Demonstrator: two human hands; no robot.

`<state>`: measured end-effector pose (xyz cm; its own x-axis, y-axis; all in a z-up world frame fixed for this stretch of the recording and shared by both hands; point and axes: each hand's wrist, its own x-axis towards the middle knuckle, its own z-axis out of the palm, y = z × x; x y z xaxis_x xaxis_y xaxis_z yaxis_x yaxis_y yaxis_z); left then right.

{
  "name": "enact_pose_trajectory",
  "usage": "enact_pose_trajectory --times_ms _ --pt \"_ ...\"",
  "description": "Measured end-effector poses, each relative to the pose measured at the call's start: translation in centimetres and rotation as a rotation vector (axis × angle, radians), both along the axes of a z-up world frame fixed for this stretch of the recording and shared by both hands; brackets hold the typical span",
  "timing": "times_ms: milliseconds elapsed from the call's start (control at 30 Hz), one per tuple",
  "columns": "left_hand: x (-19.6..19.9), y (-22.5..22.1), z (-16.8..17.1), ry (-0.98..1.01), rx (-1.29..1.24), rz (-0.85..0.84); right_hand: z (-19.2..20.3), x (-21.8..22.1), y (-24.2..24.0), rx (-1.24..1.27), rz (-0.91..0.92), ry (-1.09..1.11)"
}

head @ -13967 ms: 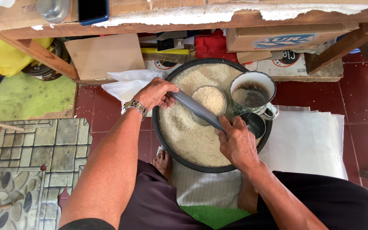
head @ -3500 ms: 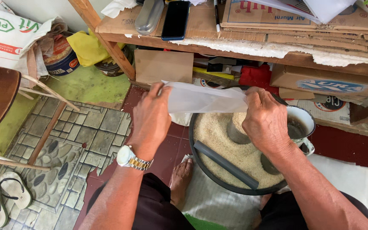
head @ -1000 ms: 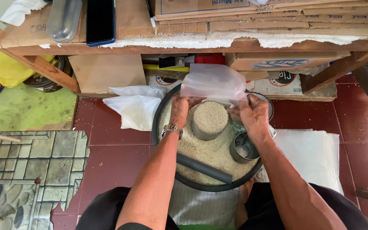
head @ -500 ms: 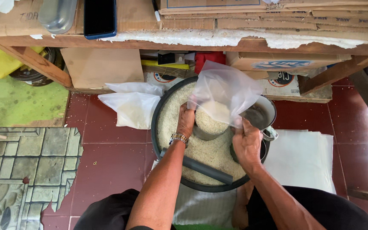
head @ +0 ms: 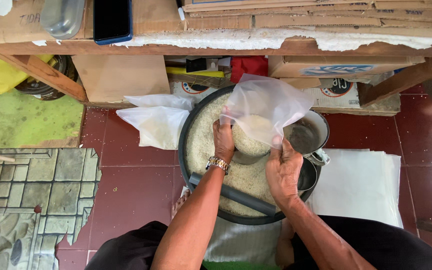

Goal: The person measures rice from a large container using several different cups and then transfers the measured portions into small plastic bags.

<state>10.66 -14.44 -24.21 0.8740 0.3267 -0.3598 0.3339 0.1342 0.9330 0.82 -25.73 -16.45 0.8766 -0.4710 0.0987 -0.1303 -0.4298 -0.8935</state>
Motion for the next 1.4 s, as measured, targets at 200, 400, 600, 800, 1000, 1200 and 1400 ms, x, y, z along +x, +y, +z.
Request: enact_pose_trajectory --times_ms 200,400,600,800,1000,1200,1400 --pt "-2.6 3.2 2.8 0.020 -0.044 0.172 4.7 -0.6 2.4 0.076 0.058 -0.066" --pt "-6.1 4.0 1.7 -0.088 0.158 0.178 -6.4 -1.3 0.5 0.092 0.143 -0.031" --pt "-7.1 6.9 -5.6 -0.224 0.214 0.020 1.5 -2.2 1.3 -0.005 0.289 -0.050" --pt "-7.4 7.5 -10.4 -0.253 0.257 0.069 -12.3 -3.9 -1.9 -0.115 0.403 -0.026" --pt "-7.9 6.9 -2.0 -0.050 0.261 -0.099 -9.3 -3.3 0.3 -0.200 0.478 -0.123" --pt "-7.4 4.8 2.4 -0.006 0.215 -0.119 -7.2 -1.7 4.3 -0.124 0.288 -0.061" --pt "-6.9 5.6 0.1 0.028 0.145 -0.127 -7.2 -1.0 3.6 -0.180 0.304 -0.113"
